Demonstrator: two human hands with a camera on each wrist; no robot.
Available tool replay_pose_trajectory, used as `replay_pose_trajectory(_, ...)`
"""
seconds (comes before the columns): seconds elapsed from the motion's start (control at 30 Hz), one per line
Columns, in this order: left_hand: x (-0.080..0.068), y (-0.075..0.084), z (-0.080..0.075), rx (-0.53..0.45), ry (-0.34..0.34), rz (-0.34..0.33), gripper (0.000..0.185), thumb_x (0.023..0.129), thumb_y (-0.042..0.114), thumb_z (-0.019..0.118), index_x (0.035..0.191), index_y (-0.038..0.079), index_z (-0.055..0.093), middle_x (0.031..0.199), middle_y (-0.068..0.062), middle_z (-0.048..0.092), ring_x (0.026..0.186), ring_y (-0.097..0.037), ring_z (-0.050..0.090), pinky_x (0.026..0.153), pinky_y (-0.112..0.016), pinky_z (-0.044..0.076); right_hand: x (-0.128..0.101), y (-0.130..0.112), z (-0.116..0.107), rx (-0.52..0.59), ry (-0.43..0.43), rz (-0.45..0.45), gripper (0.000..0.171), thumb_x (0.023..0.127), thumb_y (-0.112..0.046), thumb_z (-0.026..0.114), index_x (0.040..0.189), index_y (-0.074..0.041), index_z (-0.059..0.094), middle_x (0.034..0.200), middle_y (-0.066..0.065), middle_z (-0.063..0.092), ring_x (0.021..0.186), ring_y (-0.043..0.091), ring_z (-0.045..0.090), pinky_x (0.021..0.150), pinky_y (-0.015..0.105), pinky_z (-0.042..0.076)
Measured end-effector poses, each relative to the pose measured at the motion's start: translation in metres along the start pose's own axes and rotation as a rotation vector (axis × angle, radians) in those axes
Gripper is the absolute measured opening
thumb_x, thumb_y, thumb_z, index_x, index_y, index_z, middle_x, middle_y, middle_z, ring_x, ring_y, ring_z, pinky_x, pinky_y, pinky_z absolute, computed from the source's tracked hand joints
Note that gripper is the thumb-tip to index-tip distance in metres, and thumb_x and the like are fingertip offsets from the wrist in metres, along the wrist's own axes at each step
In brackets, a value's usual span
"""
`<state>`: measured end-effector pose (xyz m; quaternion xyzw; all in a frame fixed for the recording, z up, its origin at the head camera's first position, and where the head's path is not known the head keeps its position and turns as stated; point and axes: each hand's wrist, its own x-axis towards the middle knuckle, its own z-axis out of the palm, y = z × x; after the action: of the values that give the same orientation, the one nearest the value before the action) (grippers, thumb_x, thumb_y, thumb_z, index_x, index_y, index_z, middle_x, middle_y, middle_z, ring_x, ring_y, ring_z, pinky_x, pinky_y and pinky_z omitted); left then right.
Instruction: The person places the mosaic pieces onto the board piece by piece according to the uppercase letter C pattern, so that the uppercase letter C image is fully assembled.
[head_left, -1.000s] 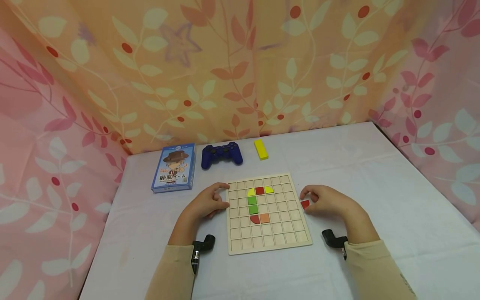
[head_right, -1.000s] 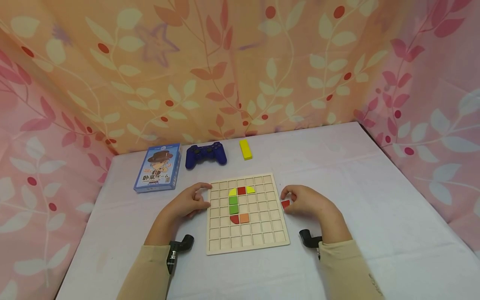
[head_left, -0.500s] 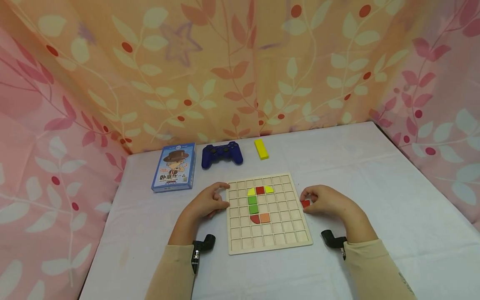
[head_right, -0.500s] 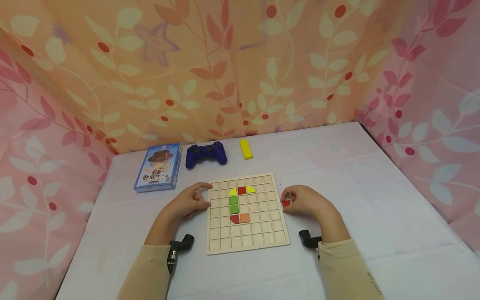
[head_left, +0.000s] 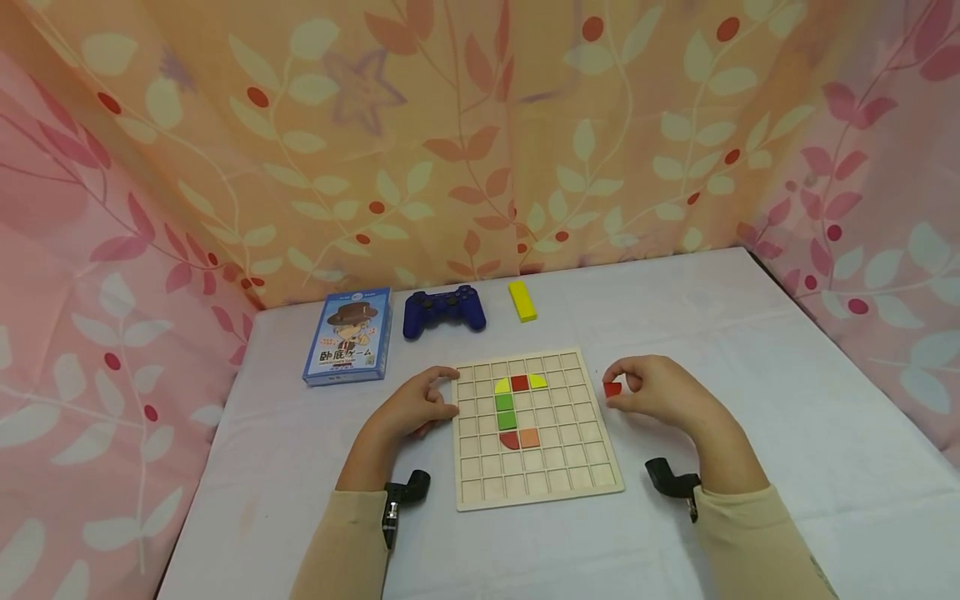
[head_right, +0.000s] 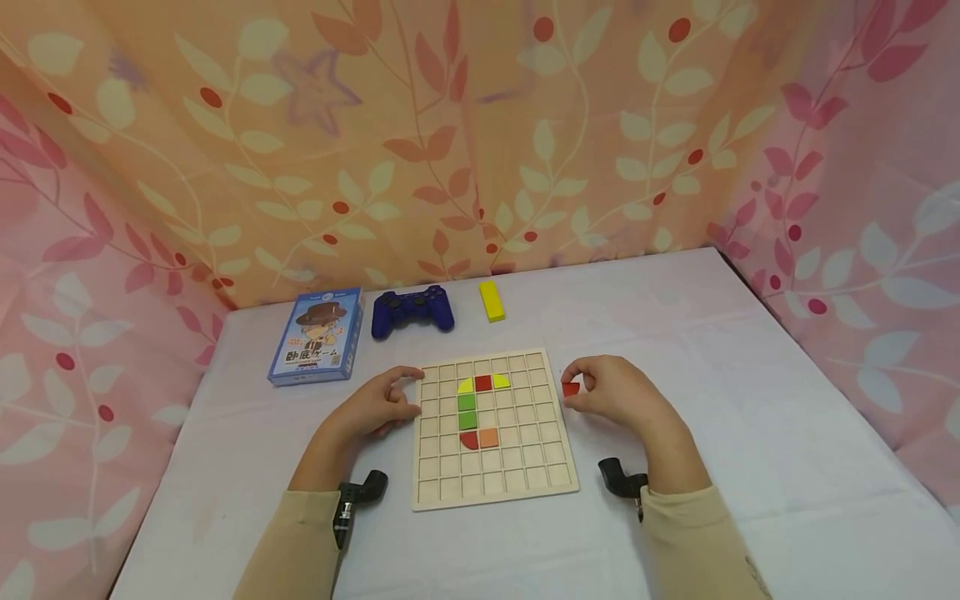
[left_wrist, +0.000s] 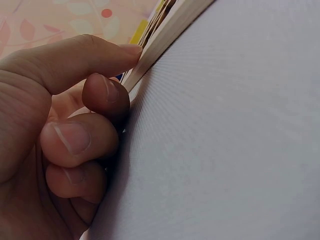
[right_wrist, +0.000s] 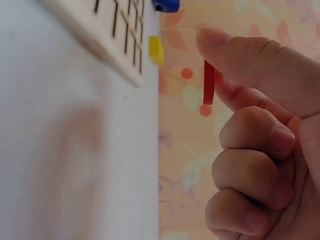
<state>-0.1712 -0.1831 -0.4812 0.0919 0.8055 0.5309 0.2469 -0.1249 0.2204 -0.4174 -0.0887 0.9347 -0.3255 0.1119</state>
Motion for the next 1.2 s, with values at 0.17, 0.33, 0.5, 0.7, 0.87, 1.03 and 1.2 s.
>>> replay_pose_trajectory(0.17, 0.000, -0.001, 0.000, -0.001, 0.004, 0.011, 0.065, 0.089, 0.010, 0.079, 0.147, 0.012, 0.050, 0.060, -0.004, 0.053, 0.038, -0.013, 0.038, 0.040, -0.029, 0.033, -0.007, -0.015, -0.003, -0.001, 0.043, -0.024, 0.025, 0.083, -0.021, 0.085, 0.104, -0.016, 0.072, 0.067, -0.001, 0.040, 0.063, 0.018, 0.039, 0.056, 0.031, 0.032)
replay_pose_trajectory(0.33, 0.000, 0.000, 0.000, 0.000, 0.002, 0.010, 0.064, 0.090, 0.010, 0.078, 0.147, 0.013, 0.050, 0.060, -0.003, 0.053, 0.038, -0.012, 0.039, 0.040, -0.028, 0.033, -0.013, -0.033, -0.001, 0.017, 0.056, -0.061, 0.024, 0.082, -0.021, 0.086, 0.103, -0.018, 0.074, 0.068, -0.001, 0.040, 0.063, 0.018, 0.039, 0.055, 0.031, 0.032)
replay_pose_trajectory(0.5, 0.000, 0.000, 0.000, 0.000, -0.003, 0.000, 0.064, 0.090, 0.010, 0.078, 0.147, 0.014, 0.049, 0.059, -0.002, 0.054, 0.038, -0.011, 0.040, 0.040, -0.026, 0.033, -0.016, -0.049, 0.006, -0.003, 0.033, -0.096, 0.023, 0.081, -0.024, 0.088, 0.099, -0.022, 0.073, 0.069, -0.002, 0.041, 0.063, 0.017, 0.040, 0.055, 0.031, 0.031)
replay_pose_trajectory(0.7, 0.000, 0.000, 0.000, 0.000, -0.007, 0.004, 0.063, 0.090, 0.010, 0.077, 0.147, 0.014, 0.049, 0.059, -0.002, 0.054, 0.038, -0.012, 0.040, 0.040, -0.027, 0.033, -0.015, -0.061, 0.021, -0.045, -0.009, -0.142, 0.024, 0.079, -0.023, 0.089, 0.097, -0.025, 0.074, 0.064, -0.006, 0.038, 0.061, 0.012, 0.036, 0.056, 0.029, 0.029)
replay_pose_trajectory(0.87, 0.000, 0.000, 0.000, 0.002, -0.007, 0.005, 0.063, 0.091, 0.010, 0.077, 0.147, 0.014, 0.050, 0.059, -0.002, 0.053, 0.038, -0.012, 0.039, 0.040, -0.028, 0.033, -0.009, -0.066, 0.040, -0.097, -0.041, -0.163, 0.023, 0.077, -0.027, 0.091, 0.092, -0.028, 0.074, 0.062, -0.007, 0.041, 0.061, 0.011, 0.039, 0.057, 0.030, 0.029)
replay_pose_trajectory(1.03, -0.001, 0.000, 0.000, 0.003, -0.002, -0.001, 0.063, 0.090, 0.010, 0.078, 0.147, 0.016, 0.050, 0.059, -0.002, 0.054, 0.038, -0.013, 0.039, 0.040, -0.027, 0.033, -0.002, -0.066, 0.058, -0.138, -0.072, -0.158, 0.022, 0.075, -0.027, 0.092, 0.089, -0.029, 0.075, 0.069, -0.009, 0.053, 0.069, 0.013, 0.048, 0.061, 0.033, 0.038)
replay_pose_trajectory(1.2, 0.000, 0.001, 0.000, 0.010, 0.000, -0.007, 0.063, 0.090, 0.011, 0.078, 0.146, 0.016, 0.050, 0.059, -0.002, 0.054, 0.038, -0.013, 0.039, 0.040, -0.027, 0.032, 0.004, -0.063, 0.071, -0.164, -0.060, -0.147, 0.022, 0.073, -0.023, 0.092, 0.087, -0.026, 0.076, 0.079, -0.012, 0.062, 0.074, 0.014, 0.051, 0.067, 0.036, 0.043)
